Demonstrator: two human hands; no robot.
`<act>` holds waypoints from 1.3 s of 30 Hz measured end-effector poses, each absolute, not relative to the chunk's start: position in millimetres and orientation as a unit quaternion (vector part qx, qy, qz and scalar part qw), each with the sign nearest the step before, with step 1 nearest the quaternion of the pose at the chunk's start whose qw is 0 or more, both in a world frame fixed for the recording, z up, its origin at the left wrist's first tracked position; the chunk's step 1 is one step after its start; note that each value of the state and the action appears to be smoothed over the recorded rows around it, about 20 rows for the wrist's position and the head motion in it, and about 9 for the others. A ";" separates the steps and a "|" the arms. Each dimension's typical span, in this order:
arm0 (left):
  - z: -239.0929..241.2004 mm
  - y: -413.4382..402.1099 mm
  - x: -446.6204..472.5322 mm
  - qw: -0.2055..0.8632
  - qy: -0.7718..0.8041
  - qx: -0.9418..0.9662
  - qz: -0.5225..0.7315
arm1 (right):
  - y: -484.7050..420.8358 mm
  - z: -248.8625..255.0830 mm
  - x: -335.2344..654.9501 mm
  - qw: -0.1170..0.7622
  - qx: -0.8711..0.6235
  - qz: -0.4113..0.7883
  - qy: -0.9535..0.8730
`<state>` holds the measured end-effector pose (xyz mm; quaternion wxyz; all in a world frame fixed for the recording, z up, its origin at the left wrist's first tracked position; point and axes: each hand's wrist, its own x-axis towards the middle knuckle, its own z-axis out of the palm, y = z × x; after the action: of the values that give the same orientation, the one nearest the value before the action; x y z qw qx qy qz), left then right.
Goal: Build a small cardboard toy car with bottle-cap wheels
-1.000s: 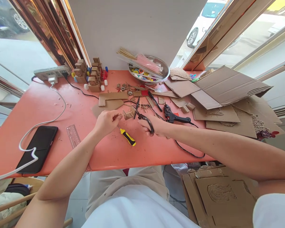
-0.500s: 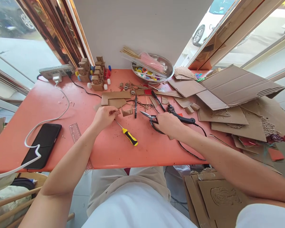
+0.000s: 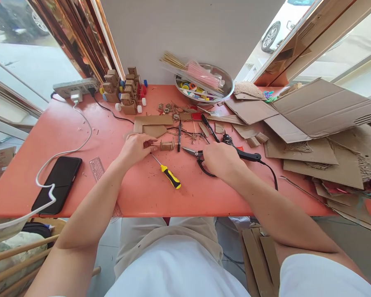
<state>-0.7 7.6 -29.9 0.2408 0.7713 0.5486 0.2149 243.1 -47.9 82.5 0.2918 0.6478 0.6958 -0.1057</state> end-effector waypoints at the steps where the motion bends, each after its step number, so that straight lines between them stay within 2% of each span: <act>1: -28.6 7.4 -2.2 0.247 0.548 0.770 0.215 | -47.3 82.6 243.0 0.290 0.650 -0.106 0.695; 4: -24.9 7.4 -5.4 0.253 0.549 0.768 0.211 | -48.3 80.0 241.8 0.268 0.650 -0.103 0.704; 11: -22.2 6.0 -1.1 0.232 0.559 0.769 0.207 | -41.2 55.4 223.4 0.100 0.639 -0.129 0.751; 18: -25.2 4.8 1.6 0.219 0.562 0.772 0.200 | -29.1 23.6 223.0 0.009 0.613 -0.125 0.780; 39: -26.0 2.4 9.9 0.199 0.555 0.794 0.147 | -34.0 16.7 223.0 -0.004 0.610 -0.154 0.777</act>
<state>9.9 2.4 -26.0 0.1989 0.7944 0.5548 0.1466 223.0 -34.0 16.7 -0.0045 0.6104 0.7769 -0.1540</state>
